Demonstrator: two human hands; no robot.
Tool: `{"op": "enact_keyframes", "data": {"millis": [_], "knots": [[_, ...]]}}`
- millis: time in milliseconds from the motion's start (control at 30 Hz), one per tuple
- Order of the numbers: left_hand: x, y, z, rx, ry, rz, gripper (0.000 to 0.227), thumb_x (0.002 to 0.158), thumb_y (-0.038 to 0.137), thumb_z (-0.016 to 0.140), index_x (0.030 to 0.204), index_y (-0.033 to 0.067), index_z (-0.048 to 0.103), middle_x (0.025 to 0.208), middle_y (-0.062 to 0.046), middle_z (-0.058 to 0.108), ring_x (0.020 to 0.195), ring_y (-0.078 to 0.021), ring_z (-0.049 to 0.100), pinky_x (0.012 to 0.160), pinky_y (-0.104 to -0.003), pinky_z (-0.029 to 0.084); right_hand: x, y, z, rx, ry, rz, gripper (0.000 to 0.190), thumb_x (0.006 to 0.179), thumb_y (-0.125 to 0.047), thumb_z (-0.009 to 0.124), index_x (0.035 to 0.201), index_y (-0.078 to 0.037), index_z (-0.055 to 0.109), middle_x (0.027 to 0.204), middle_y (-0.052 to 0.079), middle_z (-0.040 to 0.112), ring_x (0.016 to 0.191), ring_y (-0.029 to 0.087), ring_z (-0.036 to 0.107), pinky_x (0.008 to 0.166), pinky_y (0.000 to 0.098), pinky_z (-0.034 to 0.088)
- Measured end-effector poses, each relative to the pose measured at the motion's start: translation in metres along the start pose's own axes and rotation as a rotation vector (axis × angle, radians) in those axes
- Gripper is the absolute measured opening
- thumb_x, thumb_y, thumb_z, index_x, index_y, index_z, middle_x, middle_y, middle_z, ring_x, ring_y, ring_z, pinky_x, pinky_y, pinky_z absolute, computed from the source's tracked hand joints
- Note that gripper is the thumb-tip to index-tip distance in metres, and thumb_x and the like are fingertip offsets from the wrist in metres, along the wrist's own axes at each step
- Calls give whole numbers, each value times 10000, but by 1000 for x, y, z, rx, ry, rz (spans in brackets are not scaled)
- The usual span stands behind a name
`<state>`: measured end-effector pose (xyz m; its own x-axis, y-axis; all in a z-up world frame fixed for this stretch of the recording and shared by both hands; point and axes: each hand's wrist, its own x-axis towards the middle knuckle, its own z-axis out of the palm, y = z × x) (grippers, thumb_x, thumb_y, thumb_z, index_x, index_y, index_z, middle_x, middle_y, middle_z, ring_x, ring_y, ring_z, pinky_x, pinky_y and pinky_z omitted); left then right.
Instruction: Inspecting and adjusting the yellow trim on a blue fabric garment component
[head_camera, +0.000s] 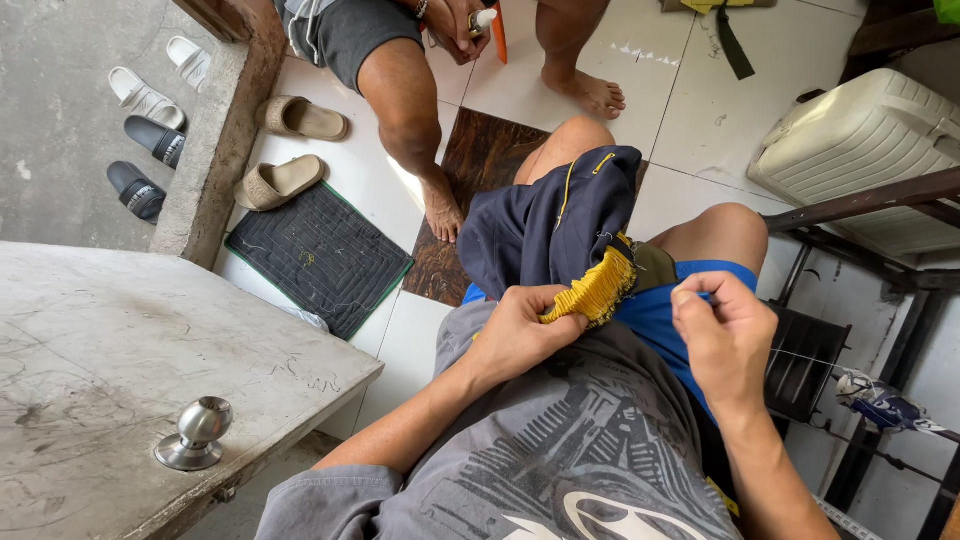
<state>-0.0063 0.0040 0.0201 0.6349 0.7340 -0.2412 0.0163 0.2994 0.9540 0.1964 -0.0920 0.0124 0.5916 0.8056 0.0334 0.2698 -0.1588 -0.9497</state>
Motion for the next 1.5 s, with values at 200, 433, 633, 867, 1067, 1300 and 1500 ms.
{"op": "enact_keyframes", "data": {"millis": [200,433,633,867,1067,1300,1500], "knots": [[4,1,8,-85,-6,23,112,895,125,738,788,95,730,624,37,622,627,-16,511,540,-153,377,-25,-28,6,-249,-109,-341,77,973,-39,669,1016,-13,726,855,121,738,779,280,743,645,353,570],[8,-11,5,72,-74,12,180,929,143,710,1026,-3,752,722,18,636,621,-41,498,552,-196,426,-32,-55,13,-309,-158,-383,171,864,79,700,1027,35,674,949,101,692,663,147,580,574,250,468],[7,-11,5,35,-82,-11,212,932,129,695,1087,-3,754,738,27,633,631,-34,490,558,-186,421,-31,-51,15,-305,-160,-372,158,873,87,692,1020,33,671,959,101,695,691,165,592,610,261,477],[6,-14,5,42,-81,-2,142,930,112,700,1014,5,743,721,26,624,619,-37,482,547,-190,413,-30,-52,16,-333,-158,-401,148,855,100,693,990,41,681,951,104,697,711,185,620,644,280,507],[8,-10,3,27,-97,-29,173,927,136,705,1010,-8,752,724,16,640,620,-41,501,550,-194,432,-29,-43,20,-223,-160,-350,104,860,66,692,953,32,659,915,89,695,657,148,573,585,248,453],[9,-11,10,15,-78,-4,174,938,140,703,996,-18,748,704,32,610,619,-36,482,548,-196,423,-33,-23,25,-89,-96,-163,44,949,6,624,993,-1,629,772,10,609,609,79,465,564,217,400],[14,-3,25,-33,-47,188,145,915,63,737,778,32,705,648,-33,617,665,-52,546,556,-210,422,-35,10,38,104,136,-104,148,1056,-67,559,973,14,651,659,59,564,574,107,509,480,281,450]]}}
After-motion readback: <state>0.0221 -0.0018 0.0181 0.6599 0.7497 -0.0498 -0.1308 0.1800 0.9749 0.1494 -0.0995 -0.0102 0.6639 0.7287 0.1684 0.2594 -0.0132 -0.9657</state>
